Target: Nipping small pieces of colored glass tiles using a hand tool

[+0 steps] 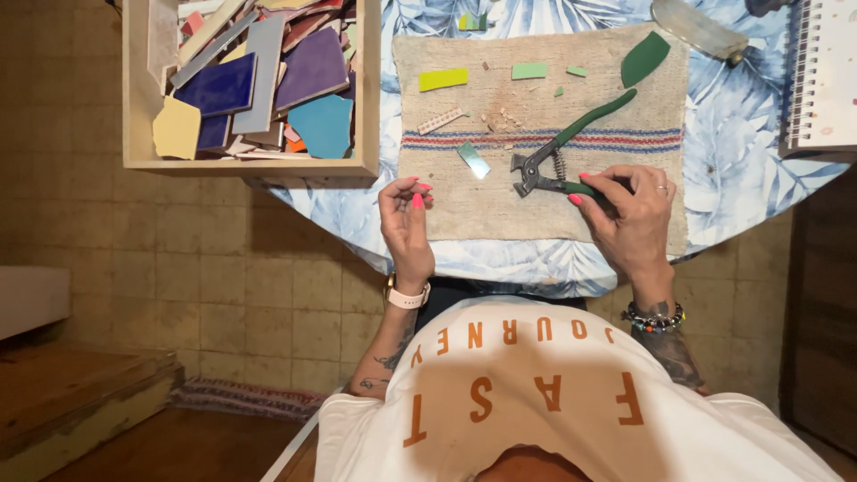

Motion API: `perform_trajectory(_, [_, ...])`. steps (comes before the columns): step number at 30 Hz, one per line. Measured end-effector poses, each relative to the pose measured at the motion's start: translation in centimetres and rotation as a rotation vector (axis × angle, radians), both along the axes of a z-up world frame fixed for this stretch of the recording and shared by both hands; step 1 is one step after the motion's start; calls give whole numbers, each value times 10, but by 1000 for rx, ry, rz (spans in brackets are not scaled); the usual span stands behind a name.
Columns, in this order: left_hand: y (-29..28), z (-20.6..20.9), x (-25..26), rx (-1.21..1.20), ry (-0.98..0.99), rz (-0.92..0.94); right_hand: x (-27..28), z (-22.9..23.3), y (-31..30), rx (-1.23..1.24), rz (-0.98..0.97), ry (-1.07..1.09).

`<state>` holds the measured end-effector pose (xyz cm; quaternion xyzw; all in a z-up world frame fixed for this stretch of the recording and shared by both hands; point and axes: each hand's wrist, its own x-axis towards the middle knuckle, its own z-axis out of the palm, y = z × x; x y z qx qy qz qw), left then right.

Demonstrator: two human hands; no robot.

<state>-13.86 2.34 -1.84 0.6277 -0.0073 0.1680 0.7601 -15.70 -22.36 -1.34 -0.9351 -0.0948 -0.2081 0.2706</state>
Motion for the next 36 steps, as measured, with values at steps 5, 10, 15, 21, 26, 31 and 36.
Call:
perform_trajectory(5, [1, -4, 0, 4, -9, 7, 0, 3, 2, 17, -7, 3])
perform_trajectory(10, [0, -1, 1, 12, -7, -1, 1, 3, 0, -12, 1, -3])
perform_trajectory(15, [0, -3, 1, 18, 4, -3, 1, 2, 0, -41, -12, -10])
perform_trajectory(21, [0, -4, 1, 14, 10, -3, 2, 5, 2, -25, -3, -15])
perform_trajectory(26, [-1, -3, 2, 8, 9, -9, 2, 6, 2, -37, -16, -16])
perform_trajectory(31, [-1, -4, 2, 13, 9, -4, 3, 5, 2, -18, -4, -20])
perform_trajectory(36, [-1, -2, 2, 12, 0, -4, 3, 6, 3, -16, -3, -29])
